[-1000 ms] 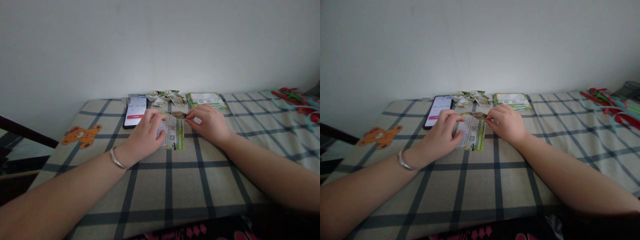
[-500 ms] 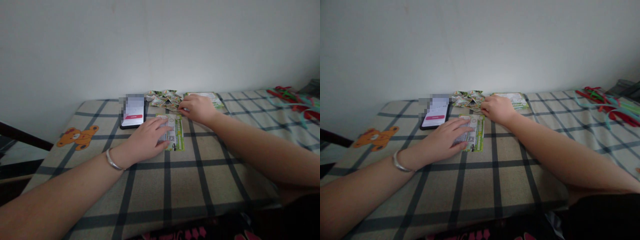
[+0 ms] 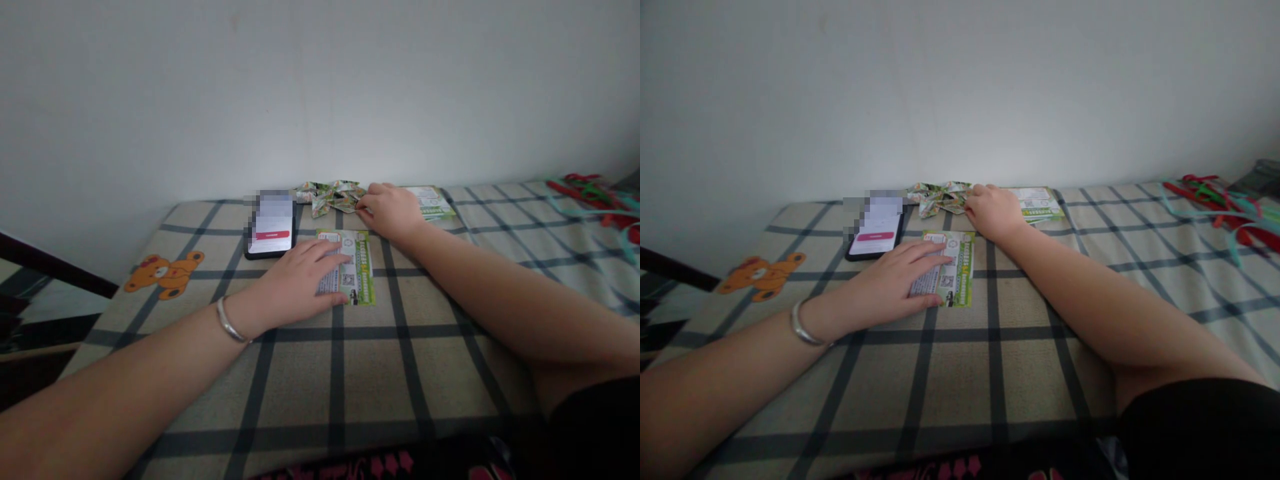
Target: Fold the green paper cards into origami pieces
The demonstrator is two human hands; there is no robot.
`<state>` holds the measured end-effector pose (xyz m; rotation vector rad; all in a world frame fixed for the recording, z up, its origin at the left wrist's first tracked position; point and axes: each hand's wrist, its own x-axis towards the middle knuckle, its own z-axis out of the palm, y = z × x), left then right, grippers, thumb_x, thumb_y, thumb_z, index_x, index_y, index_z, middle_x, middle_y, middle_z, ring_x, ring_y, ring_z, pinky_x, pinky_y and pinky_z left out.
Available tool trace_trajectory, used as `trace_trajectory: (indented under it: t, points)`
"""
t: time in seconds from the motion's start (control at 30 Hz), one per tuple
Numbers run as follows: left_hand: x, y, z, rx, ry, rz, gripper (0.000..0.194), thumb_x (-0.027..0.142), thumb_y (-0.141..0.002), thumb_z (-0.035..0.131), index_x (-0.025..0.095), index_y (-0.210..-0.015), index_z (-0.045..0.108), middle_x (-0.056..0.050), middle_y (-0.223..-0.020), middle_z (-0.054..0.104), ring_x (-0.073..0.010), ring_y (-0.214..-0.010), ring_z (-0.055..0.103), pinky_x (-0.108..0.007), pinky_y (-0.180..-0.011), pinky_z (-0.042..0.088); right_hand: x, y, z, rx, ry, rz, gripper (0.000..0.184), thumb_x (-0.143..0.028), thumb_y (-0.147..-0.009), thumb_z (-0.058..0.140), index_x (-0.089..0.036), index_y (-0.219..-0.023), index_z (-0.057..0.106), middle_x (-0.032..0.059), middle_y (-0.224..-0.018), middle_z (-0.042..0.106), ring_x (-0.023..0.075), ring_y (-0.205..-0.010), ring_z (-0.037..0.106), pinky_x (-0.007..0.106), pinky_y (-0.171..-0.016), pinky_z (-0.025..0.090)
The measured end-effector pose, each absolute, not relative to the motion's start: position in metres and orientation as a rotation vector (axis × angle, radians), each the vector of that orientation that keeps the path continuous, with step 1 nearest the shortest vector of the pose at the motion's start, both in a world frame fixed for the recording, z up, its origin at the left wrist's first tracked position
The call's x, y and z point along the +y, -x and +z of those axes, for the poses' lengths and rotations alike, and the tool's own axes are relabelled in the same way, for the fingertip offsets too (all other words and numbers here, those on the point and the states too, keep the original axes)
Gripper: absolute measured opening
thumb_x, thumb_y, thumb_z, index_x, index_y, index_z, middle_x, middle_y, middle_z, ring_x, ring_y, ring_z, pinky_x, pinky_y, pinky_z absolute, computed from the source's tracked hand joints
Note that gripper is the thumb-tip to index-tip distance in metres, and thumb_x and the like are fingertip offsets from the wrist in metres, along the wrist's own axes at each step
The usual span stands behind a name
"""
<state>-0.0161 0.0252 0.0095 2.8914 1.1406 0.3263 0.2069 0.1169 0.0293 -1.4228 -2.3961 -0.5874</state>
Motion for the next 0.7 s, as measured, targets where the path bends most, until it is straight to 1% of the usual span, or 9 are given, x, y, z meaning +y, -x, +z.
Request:
trace_trajectory:
  t: [0.13,0.23,0.3,0.37,0.4,0.43,0.53,0.6,0.7]
  points:
    - [0.022,0.015,0.01,1.145,-2.916,0.33,0.063,0.055,-0.089,0.056,0.018,-0.139,0.047,-0.014,-0.144,0.046,-0.0316,-0.135,0.039,-0.048,-0.113,0.033,0.105,-0.209,0.032,-2.304,1.372,-0.351,0.024,-0.031,-0.088,0.057,-0.023,-0.105,0.071,0.0069,-0.105,0.069,0.0229,-0.089,0.062,0.03,-0.064,0.038]
    - [0.023,0.015,0.01,1.165,-2.919,0.334,0.059,0.051,-0.09,0.056,0.019,-0.139,0.048,-0.013,-0.142,0.047,-0.0312,-0.133,0.041,-0.048,-0.113,0.033,0.091,-0.213,0.029,-2.323,1.224,-0.073,0.024,-0.026,-0.085,0.06,-0.02,-0.106,0.07,0.0068,-0.1,0.068,0.0191,-0.084,0.061,0.03,-0.07,0.043]
    - [0.024,0.014,0.01,1.165,-2.918,0.358,0.059,0.051,-0.09,0.056,0.018,-0.138,0.049,-0.012,-0.141,0.049,-0.0302,-0.131,0.042,-0.047,-0.113,0.034,0.081,-0.216,0.026,-2.344,1.099,0.093,0.024,-0.022,-0.084,0.061,-0.018,-0.106,0.07,0.0069,-0.099,0.067,0.0169,-0.082,0.06,0.029,-0.073,0.046]
    - [0.025,0.014,0.009,1.152,-2.918,0.395,0.06,0.051,-0.089,0.057,0.016,-0.137,0.049,-0.013,-0.14,0.05,-0.0295,-0.13,0.044,-0.046,-0.112,0.035,0.07,-0.219,0.022,-2.355,1.068,0.214,0.022,-0.021,-0.084,0.061,-0.018,-0.103,0.071,0.0064,-0.096,0.068,0.0161,-0.08,0.06,0.029,-0.072,0.048]
    - [0.026,0.013,0.009,1.144,-2.918,0.415,0.06,0.051,-0.089,0.058,0.015,-0.136,0.049,-0.013,-0.139,0.051,-0.0292,-0.13,0.045,-0.046,-0.112,0.035,0.065,-0.221,0.02,-2.359,1.061,0.249,0.019,-0.022,-0.084,0.062,-0.018,-0.1,0.071,0.0064,-0.094,0.068,0.0167,-0.081,0.061,0.03,-0.075,0.049]
    - [0.027,0.013,0.009,1.145,-2.915,0.436,0.061,0.05,-0.088,0.059,0.014,-0.135,0.049,-0.013,-0.138,0.053,-0.029,-0.129,0.046,-0.045,-0.112,0.036,0.06,-0.222,0.019,-2.383,1.029,0.281,0.018,-0.024,-0.085,0.062,-0.018,-0.1,0.071,0.0071,-0.096,0.069,0.0181,-0.087,0.062,0.032,-0.081,0.049]
    - [0.027,0.013,0.009,1.204,-2.866,0.506,0.066,0.049,-0.083,0.067,0.013,-0.135,0.046,-0.013,-0.134,0.056,-0.0284,-0.124,0.051,-0.044,-0.107,0.041,0.047,-0.227,0.02,-2.468,0.888,0.341,0.022,-0.03,-0.088,0.062,-0.018,-0.105,0.069,0.0081,-0.107,0.069,0.0196,-0.101,0.062,0.036,-0.093,0.048]
    - [0.027,0.013,0.01,1.251,-2.831,0.538,0.068,0.048,-0.079,0.071,0.013,-0.132,0.046,-0.013,-0.131,0.059,-0.0282,-0.118,0.055,-0.043,-0.102,0.045,0.041,-0.229,0.022,-2.498,0.862,0.352,0.029,-0.034,-0.087,0.064,-0.019,-0.111,0.066,0.0081,-0.112,0.068,0.0208,-0.106,0.061,0.038,-0.096,0.047]
    - [0.025,0.014,0.012,1.271,-2.831,0.559,0.059,0.045,-0.078,0.073,0.013,-0.123,0.051,-0.013,-0.122,0.064,-0.0276,-0.111,0.06,-0.042,-0.096,0.049,0.035,-0.23,0.024,-2.569,0.867,0.266,0.042,-0.038,-0.082,0.07,-0.018,-0.119,0.062,0.0093,-0.117,0.066,0.0238,-0.108,0.059,0.041,-0.096,0.047]
